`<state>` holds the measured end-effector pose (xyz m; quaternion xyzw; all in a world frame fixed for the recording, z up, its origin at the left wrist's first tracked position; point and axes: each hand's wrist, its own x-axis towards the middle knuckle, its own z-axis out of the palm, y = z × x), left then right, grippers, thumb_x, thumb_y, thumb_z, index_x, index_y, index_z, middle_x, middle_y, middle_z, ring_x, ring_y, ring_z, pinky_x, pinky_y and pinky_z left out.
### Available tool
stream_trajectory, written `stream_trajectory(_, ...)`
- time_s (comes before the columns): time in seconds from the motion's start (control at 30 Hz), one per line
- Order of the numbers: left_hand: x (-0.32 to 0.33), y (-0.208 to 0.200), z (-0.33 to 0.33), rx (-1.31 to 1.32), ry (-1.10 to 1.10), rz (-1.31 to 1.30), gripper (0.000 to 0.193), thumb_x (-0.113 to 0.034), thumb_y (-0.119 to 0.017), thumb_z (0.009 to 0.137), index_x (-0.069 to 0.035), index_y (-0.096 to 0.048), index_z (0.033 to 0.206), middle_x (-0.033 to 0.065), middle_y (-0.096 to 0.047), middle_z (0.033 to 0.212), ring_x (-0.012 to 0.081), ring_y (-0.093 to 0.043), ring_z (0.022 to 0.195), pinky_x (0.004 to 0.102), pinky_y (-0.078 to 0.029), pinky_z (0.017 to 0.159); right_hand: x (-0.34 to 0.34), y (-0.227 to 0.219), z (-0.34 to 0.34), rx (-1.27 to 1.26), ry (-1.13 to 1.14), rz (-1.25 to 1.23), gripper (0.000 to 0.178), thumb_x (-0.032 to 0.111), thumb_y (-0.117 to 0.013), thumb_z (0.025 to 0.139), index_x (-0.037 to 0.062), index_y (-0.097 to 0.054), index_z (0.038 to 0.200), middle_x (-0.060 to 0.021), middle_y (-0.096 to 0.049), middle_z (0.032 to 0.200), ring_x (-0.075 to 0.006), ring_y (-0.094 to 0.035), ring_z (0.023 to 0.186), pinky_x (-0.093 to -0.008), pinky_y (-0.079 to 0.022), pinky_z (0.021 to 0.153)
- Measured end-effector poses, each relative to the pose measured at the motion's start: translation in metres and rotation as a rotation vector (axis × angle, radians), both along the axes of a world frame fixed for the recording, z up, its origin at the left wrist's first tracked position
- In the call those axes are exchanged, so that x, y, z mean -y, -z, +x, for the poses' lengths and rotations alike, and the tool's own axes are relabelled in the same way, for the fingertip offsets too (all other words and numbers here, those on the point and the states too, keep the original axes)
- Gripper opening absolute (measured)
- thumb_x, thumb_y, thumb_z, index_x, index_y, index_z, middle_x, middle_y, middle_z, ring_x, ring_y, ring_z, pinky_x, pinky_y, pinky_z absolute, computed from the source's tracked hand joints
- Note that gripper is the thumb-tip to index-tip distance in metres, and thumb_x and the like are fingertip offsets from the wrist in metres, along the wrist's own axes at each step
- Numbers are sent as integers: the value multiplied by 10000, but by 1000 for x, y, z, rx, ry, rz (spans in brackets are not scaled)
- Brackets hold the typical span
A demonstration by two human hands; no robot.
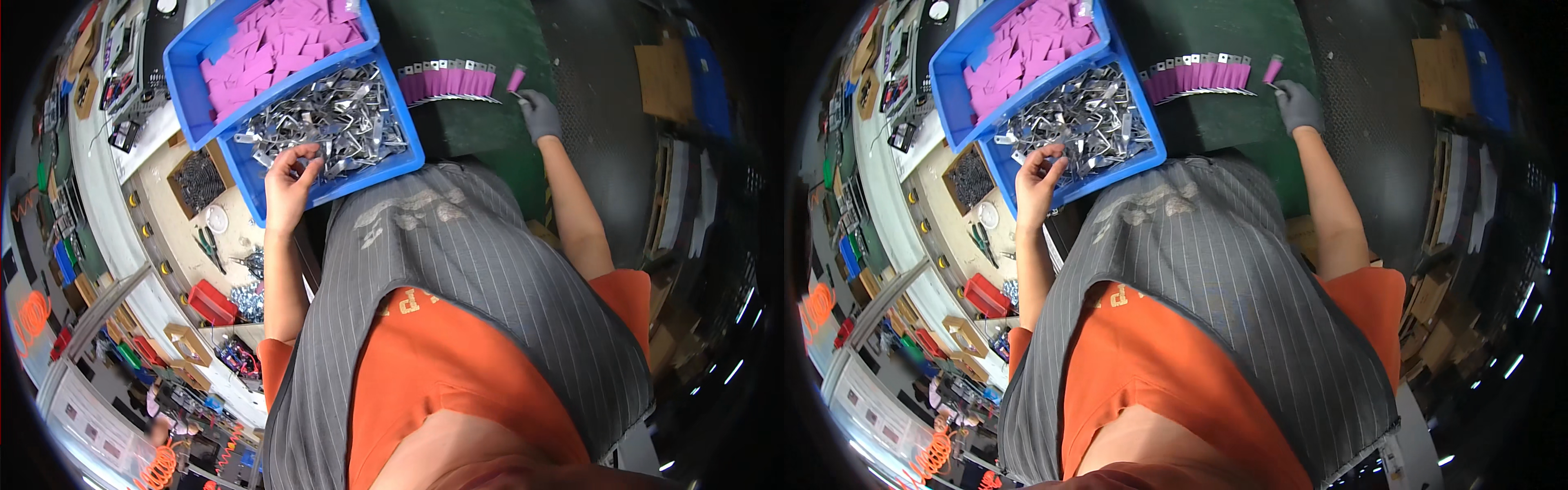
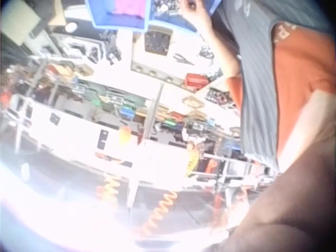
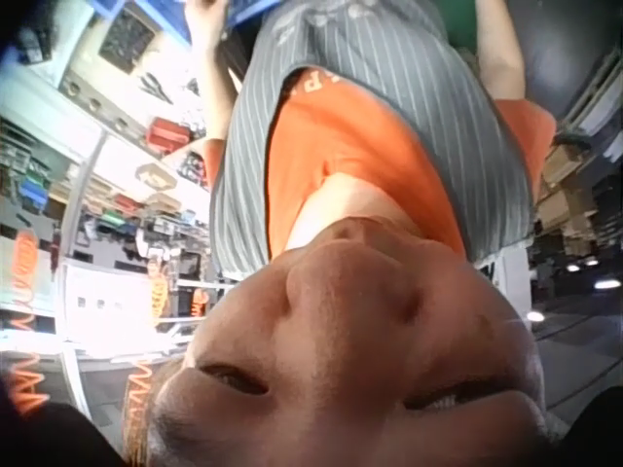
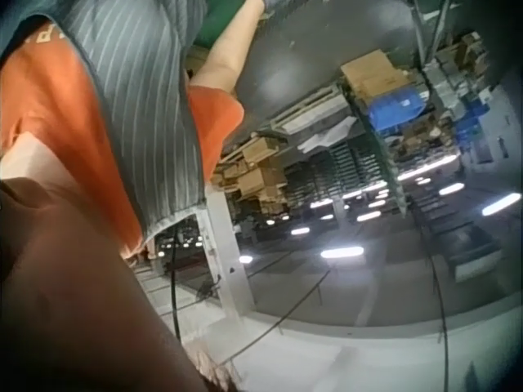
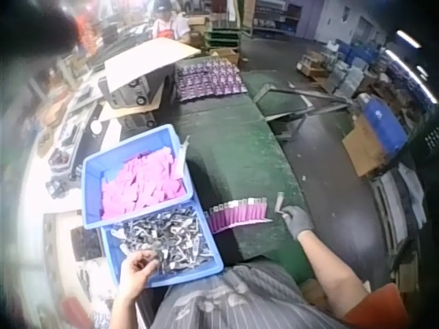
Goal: The recorder is assembling small metal brackets with pink clips and placing them in a row on the workbench.
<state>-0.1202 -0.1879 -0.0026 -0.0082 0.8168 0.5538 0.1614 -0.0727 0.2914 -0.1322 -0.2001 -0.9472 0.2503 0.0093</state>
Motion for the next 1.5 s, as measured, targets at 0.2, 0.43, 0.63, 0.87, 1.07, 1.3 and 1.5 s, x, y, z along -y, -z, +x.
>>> stream_trajectory(0.2, -15, -9, -2, -10, 97, -60, 222, -43, -688, 774, -31, -667, 994, -21, -555, 830, 53, -432, 630, 197, -388, 589, 17, -13, -12, 105, -297, -89, 223, 196, -577, 823, 120, -632, 1025, -149, -614, 1013, -335, -574, 987, -384, -465, 853)
stream_trajectory(0.43, 4, 3, -2, -27, 1, -90, 179, -73, -677, 785, -39, -678, 961, -11, -625, 789, 49, -456, 601, 204, -402, 567, 103, -120, -56, -5, -390, 182, 264, 225, -573, 803, 92, -603, 1030, -123, -614, 1053, -319, -589, 950, -420, -474, 834)
stream_trajectory(0.63, 5, -1, 1, -21, -20, -77, 145, -72, -671, 794, -46, -689, 936, -24, -623, 760, 39, -451, 576, 199, -398, 545, 248, -135, -72, -96, -1238, 50, 276, 230, -616, 761, 107, -605, 1009, -78, -616, 1005, -260, -582, 945, -398, -470, 811)
stream_trajectory(0.87, 3, -32, -10, -110, 9, -99, 129, -74, -679, 784, -61, -689, 912, 18, -620, 782, 84, -509, 633, 221, -428, 589, 296, -103, -80, 152, -1238, 197, 208, 133, -542, 799, 128, -634, 985, -114, -659, 901, -288, -638, 886, -410, -504, 752)
stream_trajectory(1.07, 11, -81, -71, -486, -61, -344, 105, -109, -675, 782, -96, -700, 884, 50, -636, 789, 130, -536, 580, 257, -449, 565, 286, -115, -76, 89, -1138, -30, 307, 123, -564, 761, 126, -583, 1067, -102, -646, 927, -286, -598, 921, -413, -480, 806)
stream_trajectory(1.3, 24, -55, -160, -585, 346, -725, 254, -230, -672, 745, -153, -688, 986, 78, -666, 921, 264, -617, 922, 376, -492, 800, 263, -139, -74, -203, -1001, -400, 326, 133, -574, 749, 75, -544, 1069, -102, -586, 932, -272, -535, 943, -368, -429, 846)
stream_trajectory(1.5, 15, -46, -180, -412, 513, -821, 315, -252, -671, 724, -159, -683, 1025, 72, -676, 968, 266, -627, 920, 359, -500, 807, 246, -156, -71, 175, -722, -1124, 331, 120, -595, 781, 31, -540, 1095, -76, -581, 993, -174, -551, 969, -315, -415, 877)
